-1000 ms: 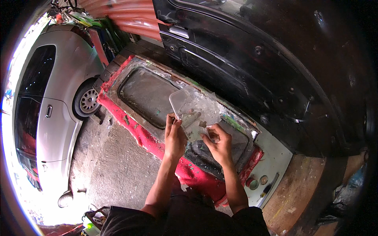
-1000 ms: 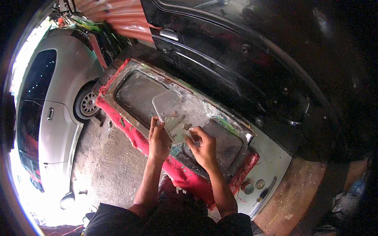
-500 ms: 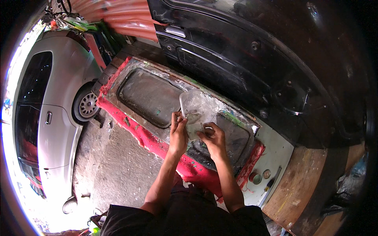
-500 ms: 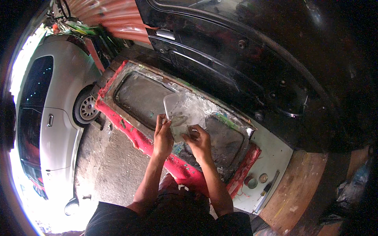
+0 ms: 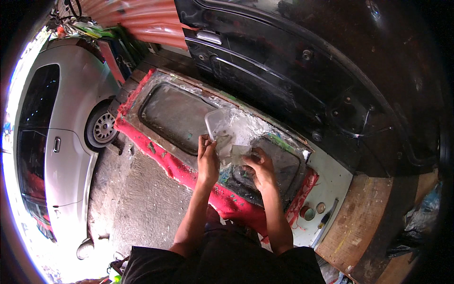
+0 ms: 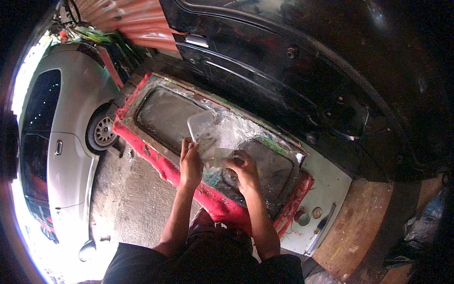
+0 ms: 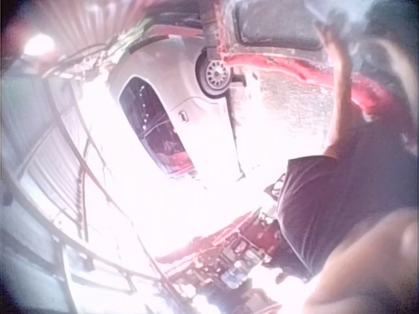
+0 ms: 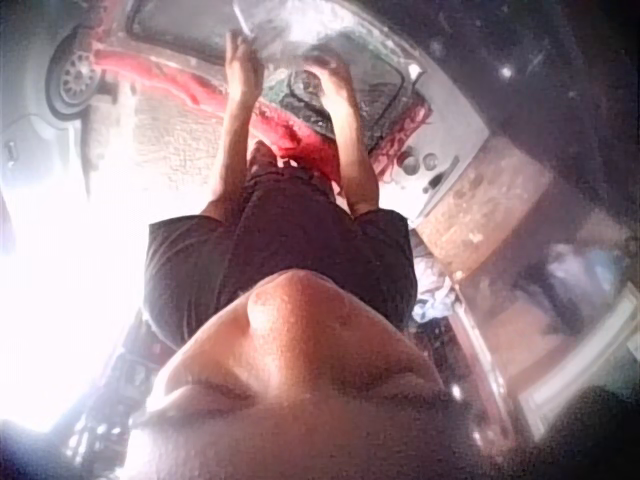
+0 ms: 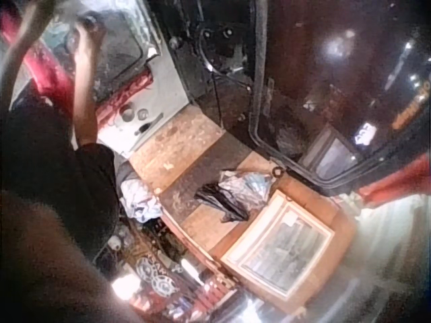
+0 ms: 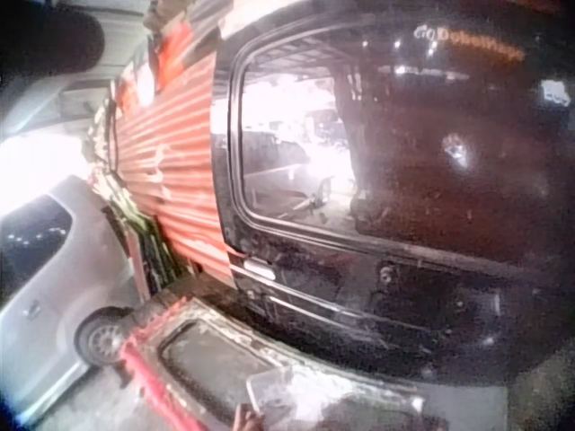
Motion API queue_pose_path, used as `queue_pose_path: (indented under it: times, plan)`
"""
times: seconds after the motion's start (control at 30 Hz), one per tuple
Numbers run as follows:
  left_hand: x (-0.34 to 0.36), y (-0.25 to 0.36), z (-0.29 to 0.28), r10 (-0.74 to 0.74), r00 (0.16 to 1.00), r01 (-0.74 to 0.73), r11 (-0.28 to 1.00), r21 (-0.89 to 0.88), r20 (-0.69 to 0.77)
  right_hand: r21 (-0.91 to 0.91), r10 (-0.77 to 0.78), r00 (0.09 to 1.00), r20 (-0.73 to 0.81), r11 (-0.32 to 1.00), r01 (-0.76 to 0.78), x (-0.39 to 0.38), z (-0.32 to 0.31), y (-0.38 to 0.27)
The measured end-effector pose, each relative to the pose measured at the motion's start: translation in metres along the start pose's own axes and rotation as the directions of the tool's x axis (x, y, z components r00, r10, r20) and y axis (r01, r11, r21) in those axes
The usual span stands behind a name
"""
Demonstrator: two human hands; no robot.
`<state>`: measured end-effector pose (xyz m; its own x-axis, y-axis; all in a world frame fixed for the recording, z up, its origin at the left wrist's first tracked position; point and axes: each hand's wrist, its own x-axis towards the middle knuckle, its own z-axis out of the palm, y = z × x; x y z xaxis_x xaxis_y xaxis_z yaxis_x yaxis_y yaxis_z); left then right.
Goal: The person applies a white body filler paste to a car door panel using a plastic spreader. They scoop filler from a container, spread it over the surface, and smooth it out. The person also adds a green substance from a small can into the container and mixes it with the filler before continuing to apply it to the door.
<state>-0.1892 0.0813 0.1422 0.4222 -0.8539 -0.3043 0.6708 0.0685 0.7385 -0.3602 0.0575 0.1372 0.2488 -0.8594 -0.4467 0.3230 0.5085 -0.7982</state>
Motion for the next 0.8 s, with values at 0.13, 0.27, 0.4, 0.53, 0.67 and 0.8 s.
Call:
queue_pose_path:
  times: [0.13,0.27,0.4,0.53,0.67,0.8]
  plan:
    - [0.002,0.003,-0.015,0.032,0.998,-0.031,0.999,0.016,-0.048,0.070,-0.078,0.993,-0.084,0.994,0.084,0.011,-0.035,-0.002]
    - [0.010,-0.008,-0.034,0.085,0.983,-0.073,0.994,0.081,-0.160,0.032,-0.155,0.955,-0.254,0.985,0.168,0.030,-0.070,0.000]
    - [0.020,-0.030,-0.047,0.091,0.975,-0.088,0.996,0.023,-0.203,-0.011,-0.210,0.913,-0.349,0.975,0.220,0.059,-0.103,0.008]
    - [0.024,-0.055,-0.060,0.092,0.957,-0.091,0.996,0.016,-0.274,-0.075,-0.238,0.891,-0.388,0.971,0.227,0.092,-0.117,0.016]
    - [0.026,-0.065,-0.058,0.125,0.961,-0.111,0.991,0.072,-0.245,-0.131,-0.295,0.884,-0.362,0.955,0.265,0.127,-0.128,0.029]
    - [0.032,-0.079,-0.067,0.089,0.977,-0.108,0.990,-0.089,-0.194,-0.347,-0.416,0.874,-0.249,0.881,0.321,0.157,-0.128,0.032]
